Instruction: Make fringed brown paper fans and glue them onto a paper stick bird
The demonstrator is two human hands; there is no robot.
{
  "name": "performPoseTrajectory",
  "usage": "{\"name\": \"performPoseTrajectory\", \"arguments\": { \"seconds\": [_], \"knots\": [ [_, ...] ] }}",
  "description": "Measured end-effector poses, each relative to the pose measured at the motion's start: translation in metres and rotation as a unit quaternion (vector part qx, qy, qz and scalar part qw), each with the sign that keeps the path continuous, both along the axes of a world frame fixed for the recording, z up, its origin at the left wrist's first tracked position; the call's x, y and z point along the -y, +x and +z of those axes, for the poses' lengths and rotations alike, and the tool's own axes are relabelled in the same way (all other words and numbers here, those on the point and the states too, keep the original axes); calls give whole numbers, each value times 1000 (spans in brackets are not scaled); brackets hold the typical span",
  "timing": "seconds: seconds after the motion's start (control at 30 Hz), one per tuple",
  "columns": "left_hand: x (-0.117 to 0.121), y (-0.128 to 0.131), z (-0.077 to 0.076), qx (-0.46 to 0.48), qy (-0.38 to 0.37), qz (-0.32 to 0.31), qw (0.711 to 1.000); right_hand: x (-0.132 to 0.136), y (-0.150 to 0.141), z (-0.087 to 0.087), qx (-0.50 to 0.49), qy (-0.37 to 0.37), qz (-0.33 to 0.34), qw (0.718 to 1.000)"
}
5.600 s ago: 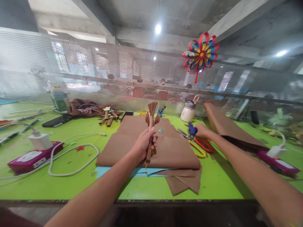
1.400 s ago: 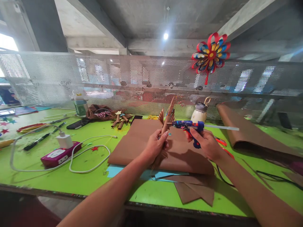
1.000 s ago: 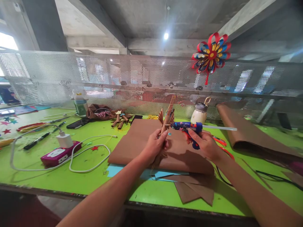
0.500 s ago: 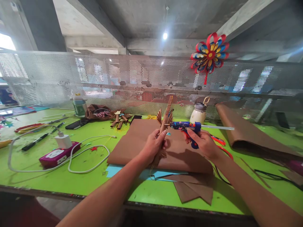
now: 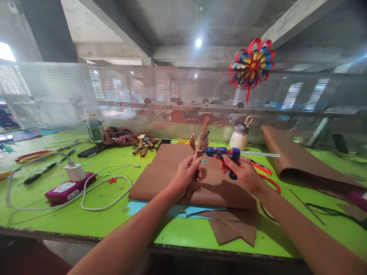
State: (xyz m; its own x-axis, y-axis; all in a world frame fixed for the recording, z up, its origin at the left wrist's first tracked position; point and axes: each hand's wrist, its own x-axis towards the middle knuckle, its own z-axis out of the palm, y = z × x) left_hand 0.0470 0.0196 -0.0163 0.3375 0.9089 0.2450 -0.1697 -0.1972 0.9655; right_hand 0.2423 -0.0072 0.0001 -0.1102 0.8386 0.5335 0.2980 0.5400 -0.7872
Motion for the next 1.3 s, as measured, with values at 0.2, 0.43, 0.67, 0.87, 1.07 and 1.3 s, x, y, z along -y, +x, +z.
{"name": "performPoseTrajectory", "arguments": {
  "seconds": [0.2,0.43,0.67,0.87,1.07,1.3],
  "knots": [
    [0,-2,0,-2,-6,-8,1000,-2,2,1,-30,-11,7,999],
    [-1,-3,-1,3,-25,-9,1000,-1,5,5,-89,-6,8,996],
    [0,-3,0,10,-41,-13,999,-2,5,4,-95,-16,11,995],
    [1,-2,-2,-5,-45,-25,999,-1,3,0,-43,-27,24,998],
    [2,-2,-2,-16,-40,-55,998,-2,5,-1,-10,-26,10,1000],
    [2,-2,-2,-12,-38,-51,998,-4,10,0,-13,-22,12,1000]
  ]
}}
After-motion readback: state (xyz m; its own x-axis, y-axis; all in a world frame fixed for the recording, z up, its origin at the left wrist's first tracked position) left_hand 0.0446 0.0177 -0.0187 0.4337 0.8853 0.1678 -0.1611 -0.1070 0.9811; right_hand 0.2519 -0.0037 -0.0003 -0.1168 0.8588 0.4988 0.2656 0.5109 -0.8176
